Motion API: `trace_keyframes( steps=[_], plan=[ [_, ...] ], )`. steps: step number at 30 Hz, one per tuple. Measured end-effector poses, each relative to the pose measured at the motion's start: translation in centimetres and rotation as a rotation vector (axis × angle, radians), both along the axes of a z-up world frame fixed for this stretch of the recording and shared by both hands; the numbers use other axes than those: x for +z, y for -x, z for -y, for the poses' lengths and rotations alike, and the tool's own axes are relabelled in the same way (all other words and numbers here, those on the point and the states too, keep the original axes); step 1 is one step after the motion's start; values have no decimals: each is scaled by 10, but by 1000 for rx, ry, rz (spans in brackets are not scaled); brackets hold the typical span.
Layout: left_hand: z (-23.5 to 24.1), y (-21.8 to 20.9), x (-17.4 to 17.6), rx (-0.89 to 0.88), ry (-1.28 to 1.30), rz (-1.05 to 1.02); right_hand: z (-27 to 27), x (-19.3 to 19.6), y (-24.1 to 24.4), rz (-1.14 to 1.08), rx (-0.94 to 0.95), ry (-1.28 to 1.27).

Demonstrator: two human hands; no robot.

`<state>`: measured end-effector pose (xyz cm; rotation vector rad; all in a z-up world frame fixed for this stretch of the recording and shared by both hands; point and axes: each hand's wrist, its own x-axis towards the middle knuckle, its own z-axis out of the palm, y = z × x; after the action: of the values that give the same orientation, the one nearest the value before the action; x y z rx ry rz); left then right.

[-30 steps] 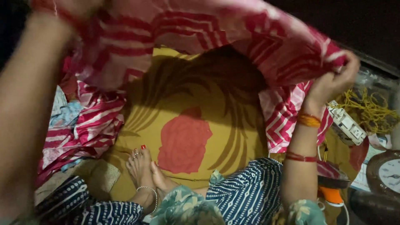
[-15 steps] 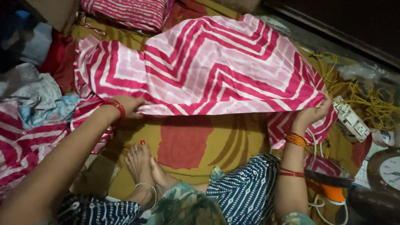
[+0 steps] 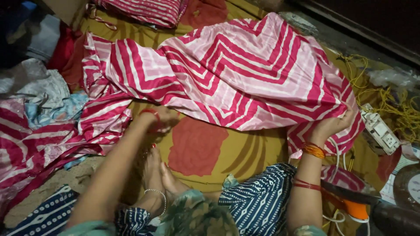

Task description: Ironing and folding a large piece of pink and white patterned fabric on a bed.

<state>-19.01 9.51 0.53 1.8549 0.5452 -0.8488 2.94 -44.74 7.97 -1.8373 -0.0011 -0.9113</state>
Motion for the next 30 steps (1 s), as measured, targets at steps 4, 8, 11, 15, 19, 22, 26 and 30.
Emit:
trace_keyframes(
  steps=[4, 8, 11, 15, 19, 22, 26, 30],
  plan=[
    [40, -16, -8, 481, 128, -34, 2, 8, 6, 21, 19, -6],
    [59, -9, -32, 866, 55, -22, 1, 20, 12, -25, -10, -97],
    [43, 2, -187, 1264, 358, 309, 6, 16, 16, -72, -70, -124],
    [26, -29, -143, 1665, 657, 230, 6, 18, 14, -47, -31, -169],
    [-18, -35, -158, 1629, 670, 354, -2, 36, 21, -67, 43, -323],
    [-57, -27, -139, 1712, 609, 327, 13, 21, 17, -55, 89, -354],
    [-120, -24, -183, 1875, 868, 653, 19, 6, 12, -9, 110, -240],
    [-96, -14, -82, 1837, 532, 686, -41, 62, 34, -20, 177, -618]
  ],
)
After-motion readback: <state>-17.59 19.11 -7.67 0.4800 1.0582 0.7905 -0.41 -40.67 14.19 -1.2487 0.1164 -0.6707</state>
